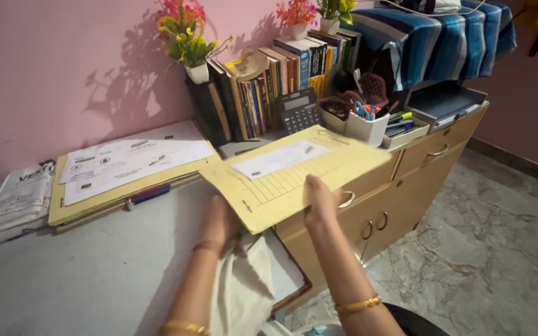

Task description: The person wipes a blue book, a closed laptop, and several file folders with a white cloth on a desk. They move the laptop aside, wipe the book and folders, then place the folders on a nearby cabinet. The person also wipes a small paper packet before the clip ends.

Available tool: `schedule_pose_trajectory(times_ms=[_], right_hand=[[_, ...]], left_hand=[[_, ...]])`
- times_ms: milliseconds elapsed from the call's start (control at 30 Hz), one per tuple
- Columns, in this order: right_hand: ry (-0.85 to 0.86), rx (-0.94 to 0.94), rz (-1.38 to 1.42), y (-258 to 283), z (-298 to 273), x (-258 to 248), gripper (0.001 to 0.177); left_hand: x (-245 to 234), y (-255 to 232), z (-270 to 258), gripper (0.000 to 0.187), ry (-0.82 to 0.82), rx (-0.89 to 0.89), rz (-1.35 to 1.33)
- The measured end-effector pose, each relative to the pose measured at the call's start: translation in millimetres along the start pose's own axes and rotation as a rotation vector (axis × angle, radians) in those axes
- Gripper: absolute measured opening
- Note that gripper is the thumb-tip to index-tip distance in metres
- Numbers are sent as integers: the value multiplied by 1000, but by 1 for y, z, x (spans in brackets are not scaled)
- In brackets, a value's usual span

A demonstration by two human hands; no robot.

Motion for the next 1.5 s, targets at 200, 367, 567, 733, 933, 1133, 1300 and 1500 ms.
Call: schedule_pose_trajectory(times_ms=[200, 367, 567, 733, 933, 1133, 1300, 1500], right_hand=[[-311, -116, -263, -42, -7, -7, 57], [-309, 56, -106, -43, -1, -3, 64], [-176, 244, 6, -31, -3, 8, 59], [-30, 395, 193, -40, 19, 24, 55], [61, 471, 218, -77, 58, 23, 52], [-16, 388, 234, -91, 47, 30, 48], [-45, 568, 95, -96, 8, 33, 42], [19, 478, 45, -85, 7, 30, 41]], left_hand=[[-12, 109, 4, 40, -202, -7, -839], [7, 139, 7, 41, -192, -72, -1034], [2, 126, 2, 44, -251, -49, -959], [-3, 122, -3, 43, -305, -27, -931], [-6, 119, -6, 42, -322, -33, -843], [-8, 116, -7, 41, -315, -85, -888], [-18, 108, -18, 49, -315, -91, -878], [-27, 90, -42, 51, -314, -115, -865]])
Point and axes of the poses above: each hand's wrist, its own z-axis towards the middle knuckle, its own x-axis out of the palm, y = z × x, the point moved 7 cm from there along z, towards the middle knuckle, and after that the axes turned 11 degrees about -z, right-handed, at the moved point
